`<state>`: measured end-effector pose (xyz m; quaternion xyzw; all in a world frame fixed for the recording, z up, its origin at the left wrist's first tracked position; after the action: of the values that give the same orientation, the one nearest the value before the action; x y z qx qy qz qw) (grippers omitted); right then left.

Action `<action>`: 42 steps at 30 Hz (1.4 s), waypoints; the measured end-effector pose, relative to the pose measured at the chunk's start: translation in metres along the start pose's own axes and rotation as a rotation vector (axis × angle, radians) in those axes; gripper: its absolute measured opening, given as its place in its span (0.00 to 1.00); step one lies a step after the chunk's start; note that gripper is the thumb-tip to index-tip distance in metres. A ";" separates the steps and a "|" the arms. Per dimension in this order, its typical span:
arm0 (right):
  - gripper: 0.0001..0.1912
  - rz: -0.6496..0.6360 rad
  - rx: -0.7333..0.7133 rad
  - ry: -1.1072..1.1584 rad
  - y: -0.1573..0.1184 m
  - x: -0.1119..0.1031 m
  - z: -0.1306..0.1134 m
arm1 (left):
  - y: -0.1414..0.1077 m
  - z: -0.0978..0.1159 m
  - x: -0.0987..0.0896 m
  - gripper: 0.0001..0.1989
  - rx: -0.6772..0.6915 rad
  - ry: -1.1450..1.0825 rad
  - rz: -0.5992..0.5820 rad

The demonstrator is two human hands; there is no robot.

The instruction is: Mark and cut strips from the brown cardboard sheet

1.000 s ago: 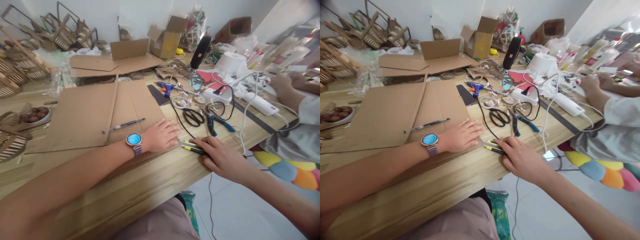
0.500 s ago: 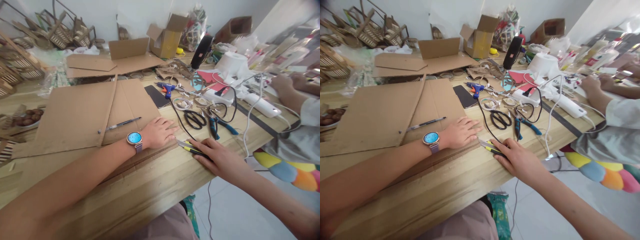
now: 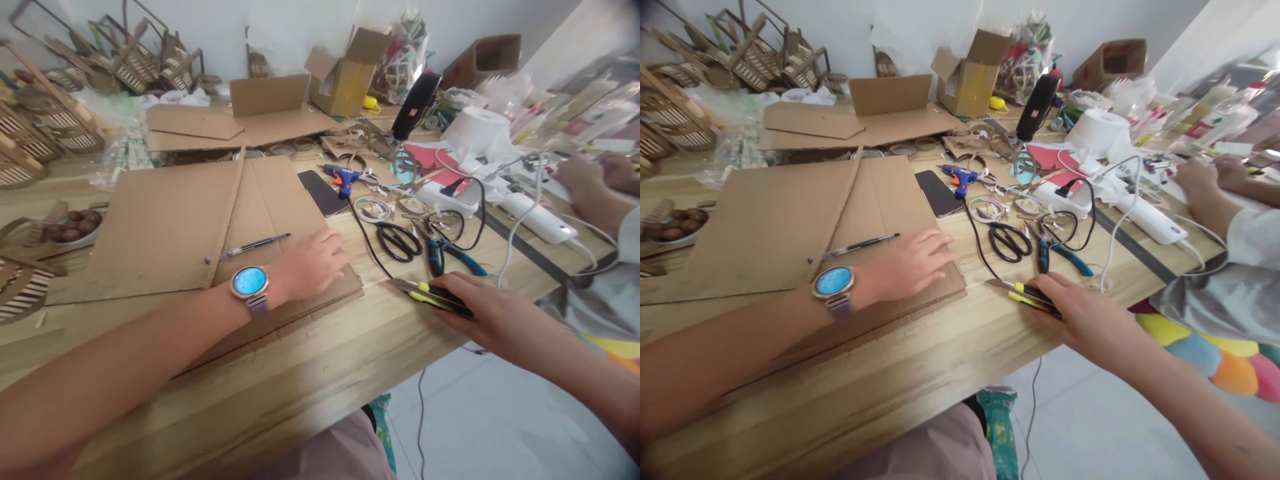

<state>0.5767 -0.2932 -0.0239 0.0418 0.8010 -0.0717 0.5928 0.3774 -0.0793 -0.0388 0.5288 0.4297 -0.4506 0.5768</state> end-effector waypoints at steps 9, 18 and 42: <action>0.05 -0.185 -0.408 -0.249 0.052 -0.002 -0.068 | -0.091 0.004 0.004 0.25 -0.105 -0.024 -0.168; 0.06 -0.284 -0.564 -0.582 0.085 0.003 -0.115 | -0.101 0.006 0.018 0.27 -0.138 -0.080 -0.140; 0.12 -0.441 -0.722 -0.754 0.097 -0.001 -0.136 | -0.102 0.007 0.013 0.27 -0.103 -0.071 -0.146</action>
<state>0.4631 -0.1753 0.0097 -0.3604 0.4974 0.0745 0.7856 0.2810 -0.0905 -0.0738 0.4494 0.4690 -0.4875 0.5835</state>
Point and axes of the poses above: each hand's wrist, its own y-axis towards the middle knuckle, its own x-axis out of the palm, z = x × y, the point moved 3 cm from there along y, towards the middle knuckle, and after that the axes turned 5 degrees about -x, right-handed, at the moved point
